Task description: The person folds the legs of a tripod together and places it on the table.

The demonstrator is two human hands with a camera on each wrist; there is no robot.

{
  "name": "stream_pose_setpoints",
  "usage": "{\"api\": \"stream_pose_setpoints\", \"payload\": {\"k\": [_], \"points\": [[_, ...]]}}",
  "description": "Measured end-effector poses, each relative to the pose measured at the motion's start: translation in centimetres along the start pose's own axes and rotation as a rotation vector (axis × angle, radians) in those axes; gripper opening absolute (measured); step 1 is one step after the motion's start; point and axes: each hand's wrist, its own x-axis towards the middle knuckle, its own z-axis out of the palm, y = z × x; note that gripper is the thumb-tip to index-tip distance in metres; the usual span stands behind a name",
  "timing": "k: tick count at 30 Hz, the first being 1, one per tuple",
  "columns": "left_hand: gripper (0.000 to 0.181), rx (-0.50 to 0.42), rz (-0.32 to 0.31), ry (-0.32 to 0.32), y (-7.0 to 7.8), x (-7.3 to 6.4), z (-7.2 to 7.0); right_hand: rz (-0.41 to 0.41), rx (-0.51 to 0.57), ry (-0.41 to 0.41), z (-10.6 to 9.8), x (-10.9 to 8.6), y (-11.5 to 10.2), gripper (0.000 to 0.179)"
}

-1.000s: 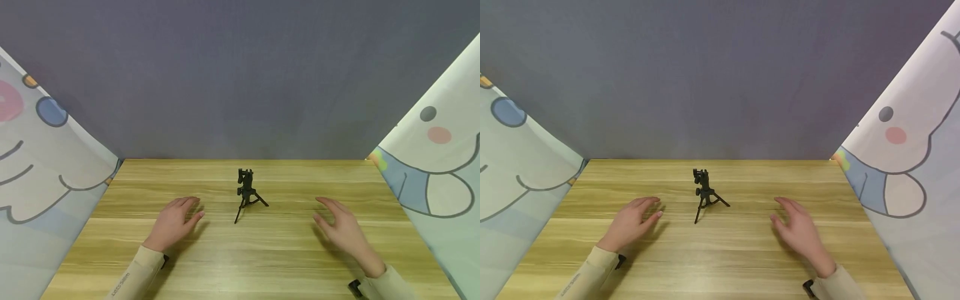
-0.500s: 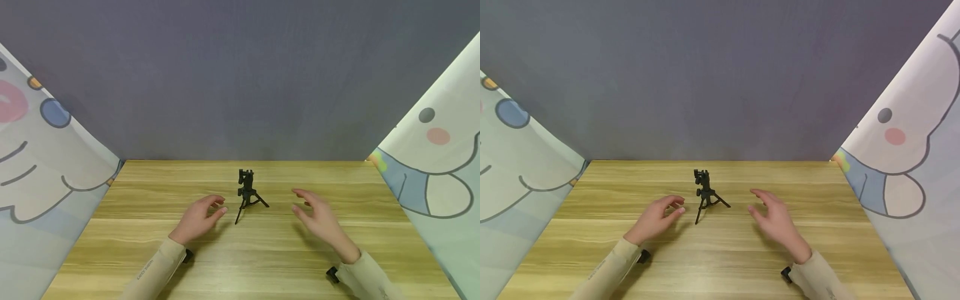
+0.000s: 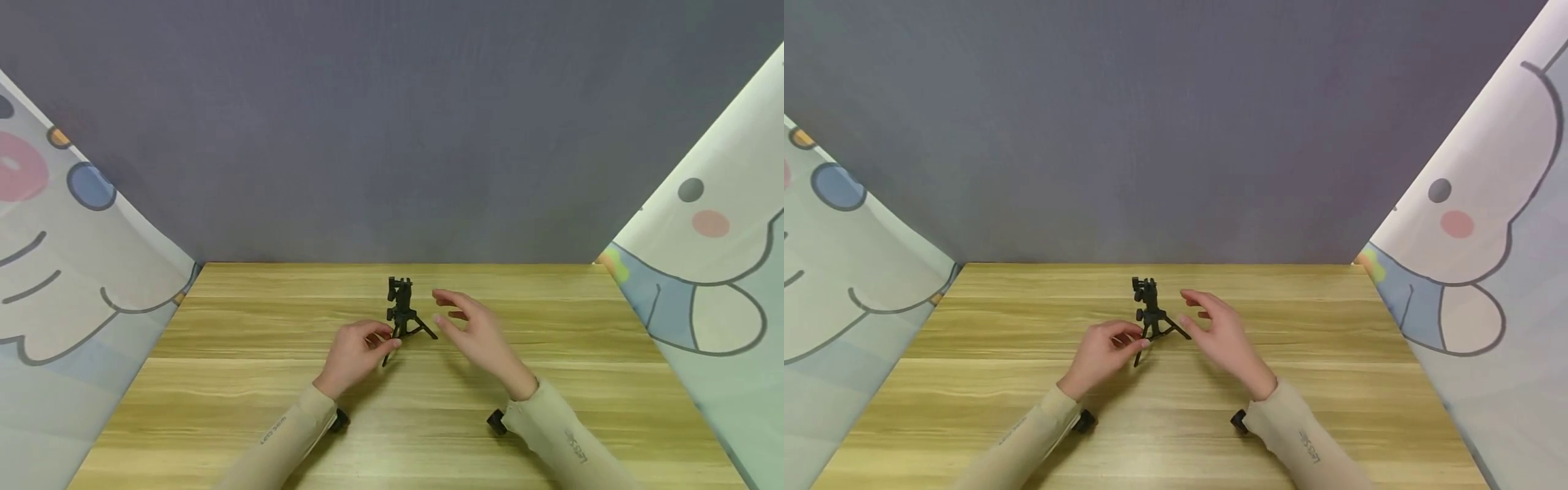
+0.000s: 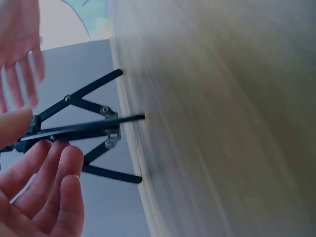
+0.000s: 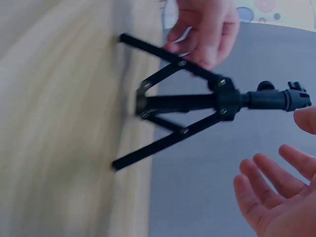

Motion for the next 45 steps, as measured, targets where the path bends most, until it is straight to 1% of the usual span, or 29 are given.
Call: {"api": "stream_pose_setpoints", "payload": {"k": [5,6,8,11,14,18,21,24,29,35,37,42,45], "points": [[0.016,0.018,0.011,0.02,-0.1,0.2,0.5,-0.043,0.176,0.025,1.3,2.2,-1.5,0.044],[0.014,0.022,0.018,0.025,-0.2,0.2,0.6,-0.054,0.204,0.03,1.5,2.7,-1.9,0.044],[0.011,0.027,0.037,0.037,-0.3,0.2,0.6,-0.07,0.227,0.039,1.7,3.3,-3.1,0.043],[0.009,0.021,0.053,0.038,-0.3,0.4,0.6,-0.078,0.221,0.049,1.7,4.0,-5.0,0.039],[0.008,0.015,0.055,0.036,-0.4,0.7,0.6,-0.081,0.166,0.057,1.6,4.4,-6.7,0.033],[0.006,0.037,0.057,0.051,-0.4,0.9,0.6,-0.088,0.122,0.078,1.7,4.6,-7.4,0.028],[0.007,0.059,0.063,0.074,-0.3,1.1,0.7,-0.086,0.138,0.093,1.8,4.7,-7.4,0.027],[0.005,0.056,0.051,0.096,-0.1,1.2,0.9,-0.079,0.165,0.106,1.9,4.8,-7.3,0.027],[0.008,0.035,0.006,0.117,0.2,1.3,1.2,-0.069,0.167,0.131,2.0,4.7,-7.4,0.024],[0.008,0.053,-0.037,0.126,0.6,1.3,1.4,-0.057,0.153,0.158,2.2,4.7,-7.7,0.023],[0.008,0.059,-0.051,0.129,0.7,1.3,1.4,-0.059,0.139,0.16,2.6,4.9,-6.6,0.023],[0.008,0.059,-0.048,0.146,0.8,1.4,1.6,-0.09,0.107,0.167,3.5,5.3,-3.6,0.023],[0.009,0.045,-0.039,0.167,0.8,1.4,1.8,-0.132,0.104,0.174,3.5,5.4,-3.5,0.025]]}}
